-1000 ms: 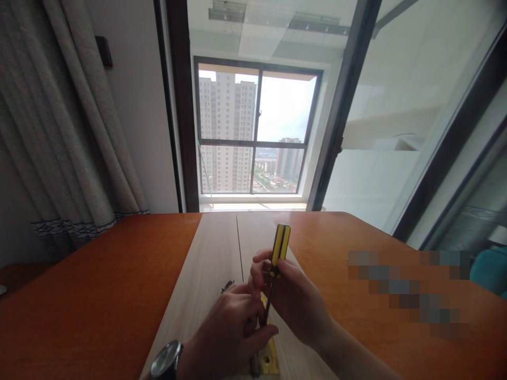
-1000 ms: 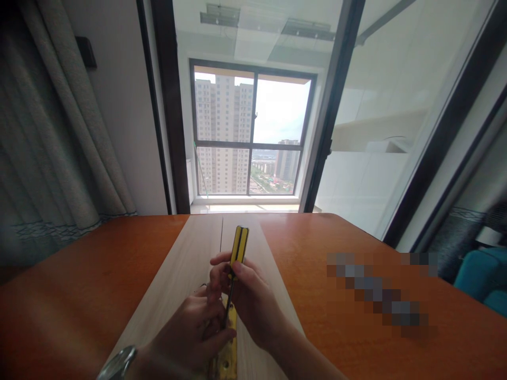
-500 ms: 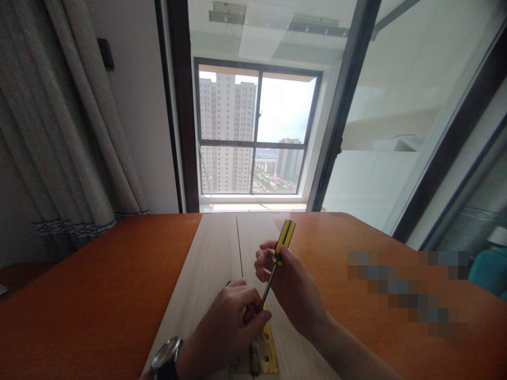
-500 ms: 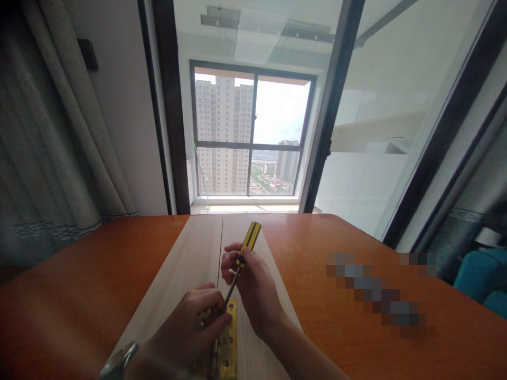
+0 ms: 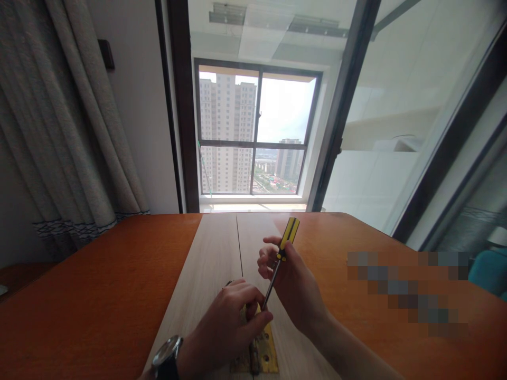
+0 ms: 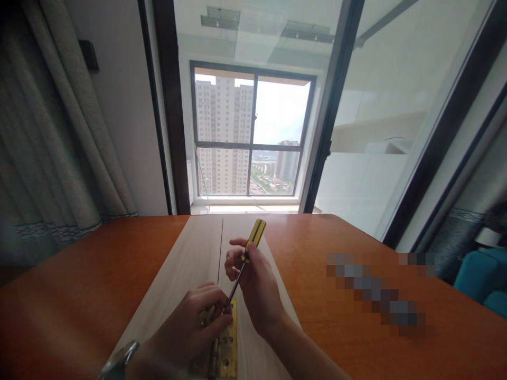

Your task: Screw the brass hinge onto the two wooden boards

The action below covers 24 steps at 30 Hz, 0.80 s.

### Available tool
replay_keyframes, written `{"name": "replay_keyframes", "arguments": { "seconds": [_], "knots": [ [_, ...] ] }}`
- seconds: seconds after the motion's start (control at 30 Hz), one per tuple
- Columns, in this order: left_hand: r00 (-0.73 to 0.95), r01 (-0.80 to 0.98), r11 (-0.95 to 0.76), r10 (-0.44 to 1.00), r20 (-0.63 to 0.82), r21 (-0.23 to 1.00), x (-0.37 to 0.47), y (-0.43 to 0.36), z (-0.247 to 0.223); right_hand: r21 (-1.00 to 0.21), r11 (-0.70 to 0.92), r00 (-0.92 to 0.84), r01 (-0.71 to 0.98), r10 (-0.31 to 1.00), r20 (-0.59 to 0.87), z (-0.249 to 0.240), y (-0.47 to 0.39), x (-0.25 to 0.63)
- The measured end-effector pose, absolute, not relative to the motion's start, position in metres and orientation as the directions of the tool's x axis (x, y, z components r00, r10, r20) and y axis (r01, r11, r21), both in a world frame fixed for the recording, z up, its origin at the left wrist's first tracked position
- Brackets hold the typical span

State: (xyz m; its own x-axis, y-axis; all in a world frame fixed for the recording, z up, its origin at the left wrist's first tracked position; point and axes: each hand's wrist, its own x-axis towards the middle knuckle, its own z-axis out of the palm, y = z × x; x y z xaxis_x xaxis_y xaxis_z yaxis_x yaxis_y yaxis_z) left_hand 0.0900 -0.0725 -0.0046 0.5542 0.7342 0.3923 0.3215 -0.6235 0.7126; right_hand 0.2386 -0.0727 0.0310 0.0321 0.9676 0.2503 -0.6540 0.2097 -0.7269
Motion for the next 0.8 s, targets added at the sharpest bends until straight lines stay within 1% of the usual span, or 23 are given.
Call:
{"name": "replay_keyframes", "arguments": {
  "seconds": [0.27,0.5,0.8],
  "knots": [
    [0.556,0.268,-0.666,0.697,0.453,0.696,0.0897,-0.0732,-0.0044,-0.734,0.214,0.037,-0.645,0.968,0.249,0.0304,-0.0745,0.239],
    [0.533,0.227,-0.679,0.687,0.494,0.699,0.0874,-0.0706,-0.0049,-0.757,0.242,0.088,-0.606,0.967,0.238,0.0312,-0.0736,0.2393],
    [0.519,0.276,-0.682,0.699,0.492,0.677,0.0888,-0.0713,-0.0037,-0.753,0.252,0.107,-0.608,0.966,0.237,0.032,-0.0745,0.2394]
  ]
}}
